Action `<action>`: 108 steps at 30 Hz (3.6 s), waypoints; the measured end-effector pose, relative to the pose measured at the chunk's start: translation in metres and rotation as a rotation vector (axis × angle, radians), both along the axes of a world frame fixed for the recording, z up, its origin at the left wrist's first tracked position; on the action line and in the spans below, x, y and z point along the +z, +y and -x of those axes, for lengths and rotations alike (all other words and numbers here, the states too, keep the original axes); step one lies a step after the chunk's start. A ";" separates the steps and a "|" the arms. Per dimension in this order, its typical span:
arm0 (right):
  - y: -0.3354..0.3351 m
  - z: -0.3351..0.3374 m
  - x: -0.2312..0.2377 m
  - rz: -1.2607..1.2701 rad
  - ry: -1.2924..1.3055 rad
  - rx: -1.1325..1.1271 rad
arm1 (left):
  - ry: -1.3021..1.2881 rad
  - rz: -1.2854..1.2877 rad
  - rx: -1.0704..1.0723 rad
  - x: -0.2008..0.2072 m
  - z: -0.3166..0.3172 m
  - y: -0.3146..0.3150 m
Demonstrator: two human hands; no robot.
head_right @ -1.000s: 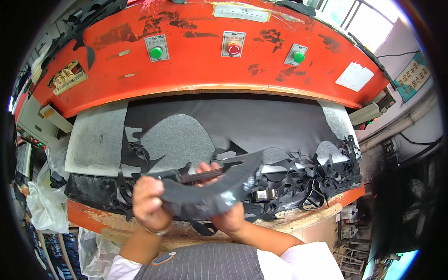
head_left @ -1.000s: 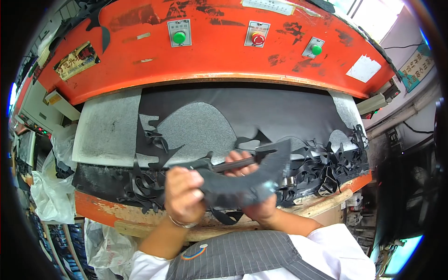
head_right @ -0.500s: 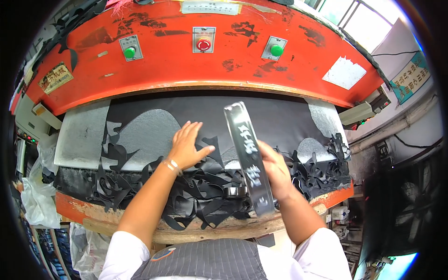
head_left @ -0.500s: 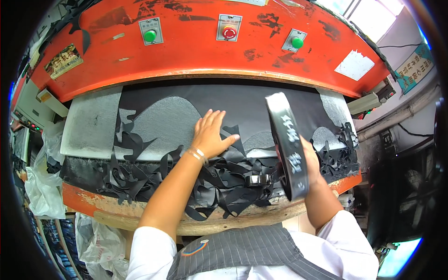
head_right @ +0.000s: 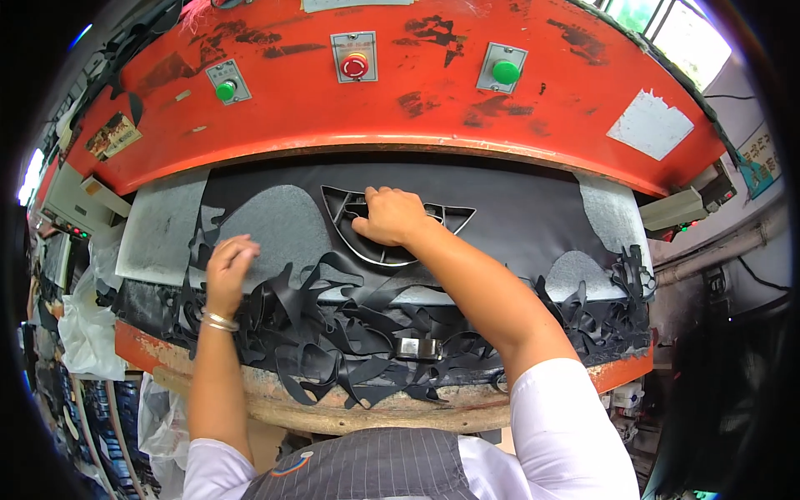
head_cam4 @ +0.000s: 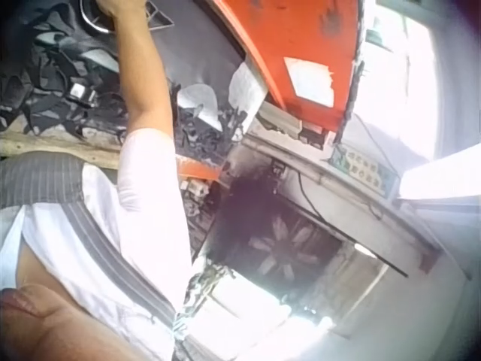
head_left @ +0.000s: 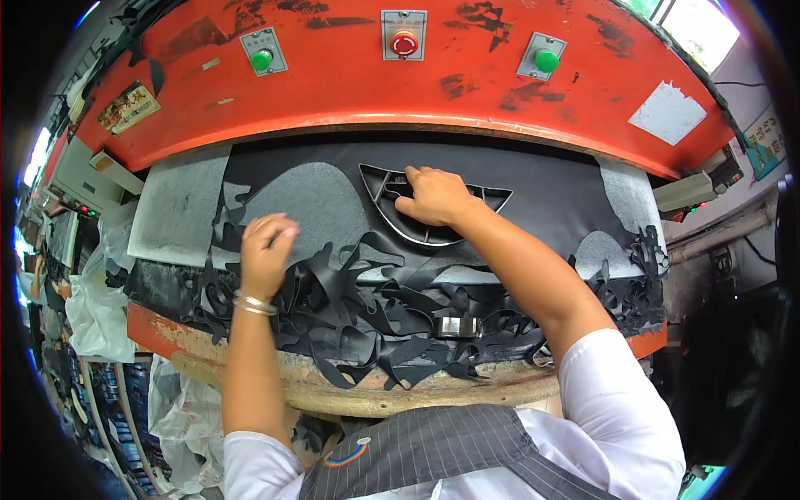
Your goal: Operator uses a hydraulic press and metal dies to cut shoe components from a sheet of leather.
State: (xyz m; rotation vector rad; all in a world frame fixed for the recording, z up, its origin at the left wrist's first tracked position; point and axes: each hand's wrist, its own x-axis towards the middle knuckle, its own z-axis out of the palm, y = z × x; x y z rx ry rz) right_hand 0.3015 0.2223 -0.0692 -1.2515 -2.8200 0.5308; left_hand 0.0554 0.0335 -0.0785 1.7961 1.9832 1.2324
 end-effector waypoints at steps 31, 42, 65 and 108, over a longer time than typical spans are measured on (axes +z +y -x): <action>-0.042 -0.112 -0.064 -0.283 0.384 -0.199 | 0.103 0.144 0.057 -0.070 -0.103 0.044; -0.048 -0.110 0.030 -0.736 1.047 -0.370 | -0.362 -0.277 0.225 -0.004 -0.027 0.038; -0.241 -0.139 -0.023 -0.105 0.334 -0.359 | 0.249 0.203 -0.262 -0.015 -0.162 -0.209; 0.106 -0.136 0.092 -0.552 0.062 0.247 | -0.052 0.151 -0.003 -0.020 -0.108 0.055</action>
